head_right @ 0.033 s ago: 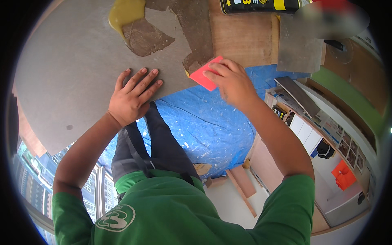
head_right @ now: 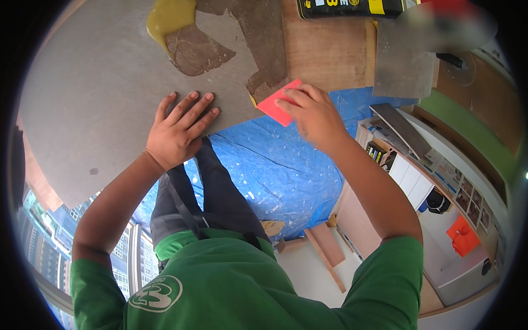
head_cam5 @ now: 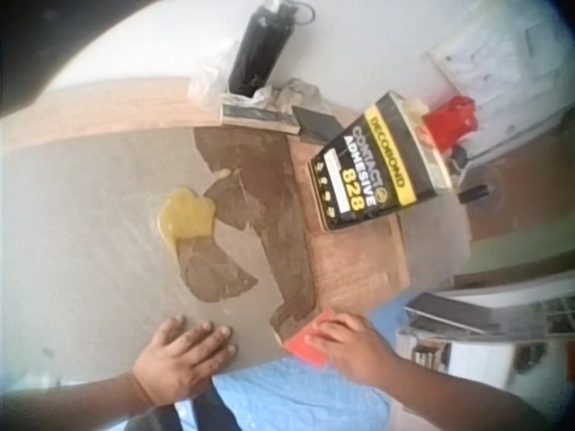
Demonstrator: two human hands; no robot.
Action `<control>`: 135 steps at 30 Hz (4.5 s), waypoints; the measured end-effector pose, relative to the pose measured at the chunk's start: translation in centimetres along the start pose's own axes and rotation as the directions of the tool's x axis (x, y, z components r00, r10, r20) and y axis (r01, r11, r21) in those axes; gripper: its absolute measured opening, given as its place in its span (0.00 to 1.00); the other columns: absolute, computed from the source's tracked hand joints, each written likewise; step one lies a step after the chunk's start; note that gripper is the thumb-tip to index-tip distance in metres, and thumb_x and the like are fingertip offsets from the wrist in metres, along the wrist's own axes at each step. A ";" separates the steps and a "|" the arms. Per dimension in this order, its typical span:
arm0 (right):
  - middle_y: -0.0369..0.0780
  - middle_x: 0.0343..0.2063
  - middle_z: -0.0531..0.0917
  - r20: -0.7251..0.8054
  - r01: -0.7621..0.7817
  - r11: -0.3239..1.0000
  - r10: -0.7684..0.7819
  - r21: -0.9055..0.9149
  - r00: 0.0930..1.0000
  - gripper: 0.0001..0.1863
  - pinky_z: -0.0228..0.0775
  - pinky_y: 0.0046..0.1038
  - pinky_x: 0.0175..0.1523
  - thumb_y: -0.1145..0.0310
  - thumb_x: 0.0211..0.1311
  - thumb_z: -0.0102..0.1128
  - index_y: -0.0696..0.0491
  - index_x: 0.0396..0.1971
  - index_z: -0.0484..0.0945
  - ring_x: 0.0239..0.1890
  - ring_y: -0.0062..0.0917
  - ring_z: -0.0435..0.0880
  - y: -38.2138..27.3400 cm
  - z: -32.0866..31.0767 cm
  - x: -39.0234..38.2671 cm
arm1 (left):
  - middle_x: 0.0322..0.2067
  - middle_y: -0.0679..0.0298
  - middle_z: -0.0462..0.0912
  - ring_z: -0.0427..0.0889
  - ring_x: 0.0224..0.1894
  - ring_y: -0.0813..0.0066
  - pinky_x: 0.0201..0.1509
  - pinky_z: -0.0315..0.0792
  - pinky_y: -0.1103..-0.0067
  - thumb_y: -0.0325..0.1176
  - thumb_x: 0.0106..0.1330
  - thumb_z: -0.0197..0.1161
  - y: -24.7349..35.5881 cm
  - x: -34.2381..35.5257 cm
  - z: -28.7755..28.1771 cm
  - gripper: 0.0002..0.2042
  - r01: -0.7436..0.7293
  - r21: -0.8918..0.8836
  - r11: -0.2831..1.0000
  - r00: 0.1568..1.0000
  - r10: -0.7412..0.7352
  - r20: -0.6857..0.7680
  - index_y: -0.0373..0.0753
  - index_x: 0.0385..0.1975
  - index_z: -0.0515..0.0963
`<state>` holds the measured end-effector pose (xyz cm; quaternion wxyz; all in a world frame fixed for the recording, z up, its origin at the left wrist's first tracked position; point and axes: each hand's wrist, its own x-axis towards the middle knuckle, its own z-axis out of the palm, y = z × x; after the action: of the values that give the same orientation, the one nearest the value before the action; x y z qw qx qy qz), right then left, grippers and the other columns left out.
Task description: The person places a gray sheet onto a wooden board, then pours yellow adhesive from a can onto the sheet and spreads it evenly with a red plastic scraper. The work occurs on a table covered with a blue tarp in a room with large windows.
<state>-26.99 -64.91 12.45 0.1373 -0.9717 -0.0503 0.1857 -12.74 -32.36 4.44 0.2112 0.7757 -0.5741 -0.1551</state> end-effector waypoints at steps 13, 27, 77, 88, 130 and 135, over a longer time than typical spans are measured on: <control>0.42 0.57 0.83 0.101 -0.366 0.754 0.374 0.546 0.922 0.17 0.73 0.30 0.61 0.74 0.73 0.59 0.55 0.60 0.82 0.55 0.33 0.81 -2.5 -3.4 -4.5 | 0.75 0.71 0.68 0.67 0.75 0.69 0.80 0.55 0.57 0.34 0.57 0.70 -0.6 0.2 0.5 0.34 -0.002 0.008 1.000 0.999 0.002 -0.045 0.54 0.69 0.75; 0.43 0.54 0.78 -0.289 -0.123 0.990 0.136 0.066 0.947 0.31 0.70 0.40 0.63 0.75 0.60 0.66 0.44 0.65 0.81 0.56 0.41 0.75 -1.8 1.8 4.8 | 0.76 0.71 0.67 0.68 0.75 0.68 0.80 0.56 0.56 0.34 0.47 0.76 -0.7 0.1 0.9 0.42 0.004 -0.005 1.000 0.997 -0.004 -0.075 0.56 0.70 0.74; 0.46 0.48 0.83 -0.453 0.038 0.975 0.067 0.218 0.889 0.14 0.74 0.38 0.58 0.71 0.74 0.55 0.56 0.55 0.82 0.52 0.45 0.82 -1.6 -8.6 22.4 | 0.73 0.62 0.71 0.66 0.75 0.58 0.82 0.53 0.55 0.49 0.66 0.67 -14.5 -3.3 -8.8 0.28 0.493 0.092 0.865 0.800 -0.409 -0.439 0.49 0.66 0.78; 0.43 0.44 0.85 -0.378 -0.054 0.998 0.039 -0.031 0.925 0.12 0.76 0.42 0.51 0.71 0.67 0.63 0.55 0.49 0.85 0.46 0.44 0.83 -1.1 -7.3 24.0 | 0.77 0.69 0.65 0.56 0.81 0.64 0.85 0.43 0.53 0.63 0.69 0.62 -17.6 -3.4 -8.6 0.31 0.592 0.124 0.796 0.773 -0.518 -0.366 0.58 0.70 0.75; 0.55 0.36 0.87 -0.128 -0.474 0.857 0.503 0.204 0.855 0.15 0.77 0.46 0.51 0.61 0.69 0.55 0.56 0.41 0.86 0.44 0.51 0.87 -7.6 -11.6 40.4 | 0.77 0.68 0.64 0.57 0.81 0.63 0.85 0.43 0.53 0.59 0.65 0.67 -18.0 -3.6 -9.8 0.31 0.558 -0.049 0.829 0.774 -0.540 -0.331 0.56 0.67 0.78; 0.55 0.38 0.87 -0.151 -0.397 0.911 0.410 0.111 0.899 0.16 0.77 0.46 0.51 0.61 0.70 0.54 0.56 0.42 0.85 0.44 0.51 0.87 -11.0 -11.2 41.6 | 0.77 0.69 0.64 0.57 0.81 0.64 0.84 0.44 0.52 0.58 0.67 0.65 -18.0 -3.7 -9.9 0.30 0.551 -0.075 0.831 0.772 -0.542 -0.332 0.55 0.68 0.77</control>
<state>15.19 -50.95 11.19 0.1370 -0.9672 0.1713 0.1278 5.79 -22.77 3.84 0.2423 0.9263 -0.2810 -0.0661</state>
